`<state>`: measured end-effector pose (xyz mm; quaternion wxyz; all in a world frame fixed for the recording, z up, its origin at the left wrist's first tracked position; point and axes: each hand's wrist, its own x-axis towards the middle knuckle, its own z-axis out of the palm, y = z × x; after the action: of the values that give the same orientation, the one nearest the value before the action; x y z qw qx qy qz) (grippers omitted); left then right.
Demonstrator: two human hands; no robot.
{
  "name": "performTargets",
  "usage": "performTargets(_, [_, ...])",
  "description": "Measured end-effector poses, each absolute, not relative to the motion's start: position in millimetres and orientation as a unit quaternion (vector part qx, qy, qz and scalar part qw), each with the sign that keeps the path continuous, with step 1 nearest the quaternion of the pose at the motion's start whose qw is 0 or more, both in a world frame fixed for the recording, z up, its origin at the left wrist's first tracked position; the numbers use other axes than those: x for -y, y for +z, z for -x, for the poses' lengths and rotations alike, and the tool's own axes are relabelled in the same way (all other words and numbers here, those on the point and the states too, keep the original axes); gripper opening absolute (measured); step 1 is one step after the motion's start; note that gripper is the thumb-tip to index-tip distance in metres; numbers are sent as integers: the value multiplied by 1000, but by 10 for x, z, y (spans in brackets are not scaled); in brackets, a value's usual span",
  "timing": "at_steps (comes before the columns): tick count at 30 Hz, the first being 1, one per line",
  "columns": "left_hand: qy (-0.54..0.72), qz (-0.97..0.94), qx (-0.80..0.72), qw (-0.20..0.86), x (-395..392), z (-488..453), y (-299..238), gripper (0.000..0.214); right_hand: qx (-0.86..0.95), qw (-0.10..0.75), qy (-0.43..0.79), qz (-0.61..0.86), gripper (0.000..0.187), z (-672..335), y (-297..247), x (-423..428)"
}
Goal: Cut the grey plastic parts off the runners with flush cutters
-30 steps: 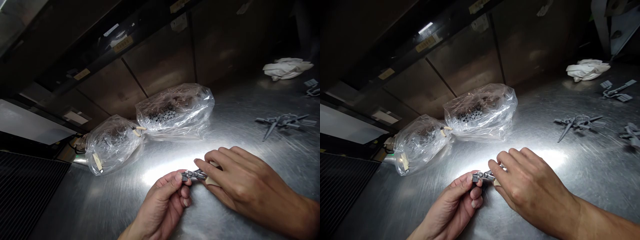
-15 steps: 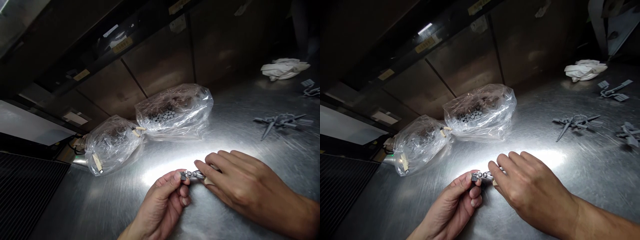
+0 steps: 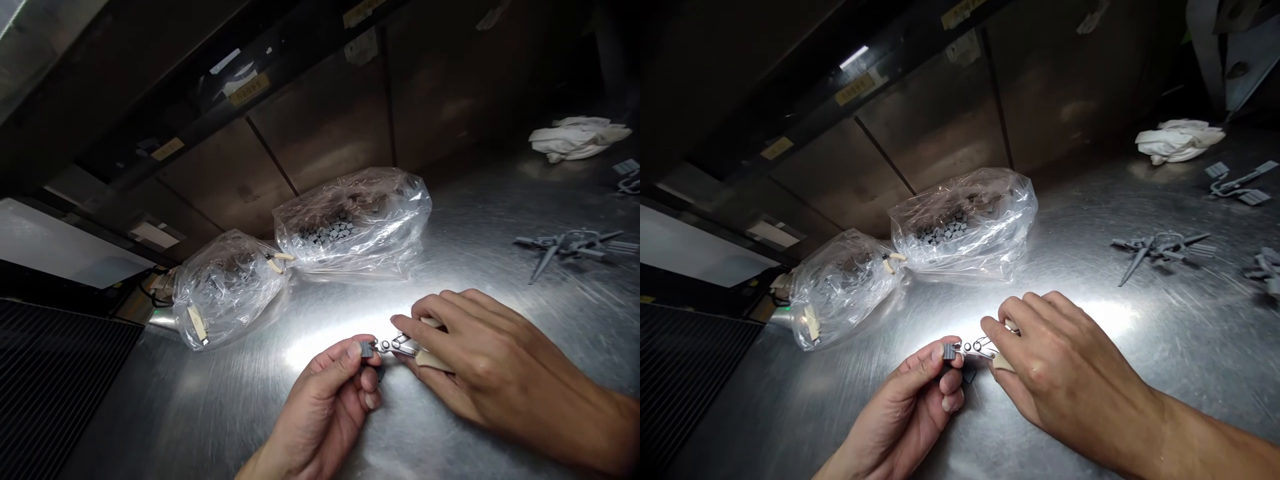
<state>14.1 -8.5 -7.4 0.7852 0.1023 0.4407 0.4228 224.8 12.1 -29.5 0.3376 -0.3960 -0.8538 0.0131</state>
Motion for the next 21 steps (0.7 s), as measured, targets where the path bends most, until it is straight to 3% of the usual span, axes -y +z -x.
performTargets(21, [427,-137,-448,774,76,-150,-98,22,860,310,-32,404,19,-2235,-285,-74])
